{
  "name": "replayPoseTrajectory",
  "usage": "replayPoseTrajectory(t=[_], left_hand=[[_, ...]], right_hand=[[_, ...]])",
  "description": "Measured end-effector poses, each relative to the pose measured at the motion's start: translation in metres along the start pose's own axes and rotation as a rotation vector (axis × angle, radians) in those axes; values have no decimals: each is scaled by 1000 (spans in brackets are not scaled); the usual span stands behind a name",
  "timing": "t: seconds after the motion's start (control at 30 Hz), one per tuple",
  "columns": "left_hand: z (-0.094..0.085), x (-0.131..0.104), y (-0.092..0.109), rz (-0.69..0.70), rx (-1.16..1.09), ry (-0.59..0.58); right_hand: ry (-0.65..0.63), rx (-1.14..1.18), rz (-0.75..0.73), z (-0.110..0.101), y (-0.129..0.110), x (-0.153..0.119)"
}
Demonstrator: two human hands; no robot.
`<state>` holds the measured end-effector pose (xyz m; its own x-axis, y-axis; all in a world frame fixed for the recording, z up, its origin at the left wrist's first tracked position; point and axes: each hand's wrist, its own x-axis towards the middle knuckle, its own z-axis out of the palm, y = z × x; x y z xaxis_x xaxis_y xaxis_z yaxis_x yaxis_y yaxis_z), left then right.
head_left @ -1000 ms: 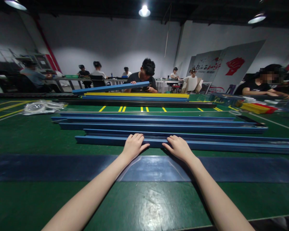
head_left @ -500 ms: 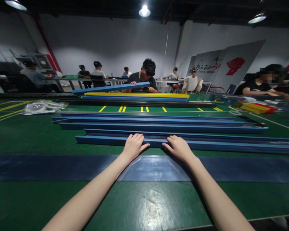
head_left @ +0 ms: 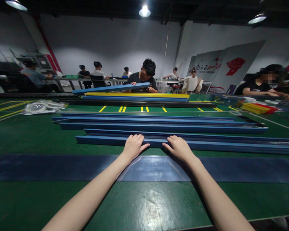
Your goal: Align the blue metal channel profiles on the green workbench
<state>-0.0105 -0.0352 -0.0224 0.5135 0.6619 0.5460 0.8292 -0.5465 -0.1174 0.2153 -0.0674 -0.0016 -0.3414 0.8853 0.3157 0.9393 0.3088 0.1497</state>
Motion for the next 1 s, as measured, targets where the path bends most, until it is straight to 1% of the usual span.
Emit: replayPoseTrajectory(t=[0.37, 0.73, 0.87, 1.0], left_hand=[[-3, 0, 1, -6, -11, -6], [-4, 0, 2, -40, 33, 23], [-6, 0, 3, -41, 31, 31], [-8, 0, 3, -49, 18, 41]], right_hand=[[-26, -5, 1, -1, 0, 0], [-10, -5, 2, -1, 0, 0], [20, 16, -18, -1, -2, 0], [83, 61, -52, -1, -8, 3]])
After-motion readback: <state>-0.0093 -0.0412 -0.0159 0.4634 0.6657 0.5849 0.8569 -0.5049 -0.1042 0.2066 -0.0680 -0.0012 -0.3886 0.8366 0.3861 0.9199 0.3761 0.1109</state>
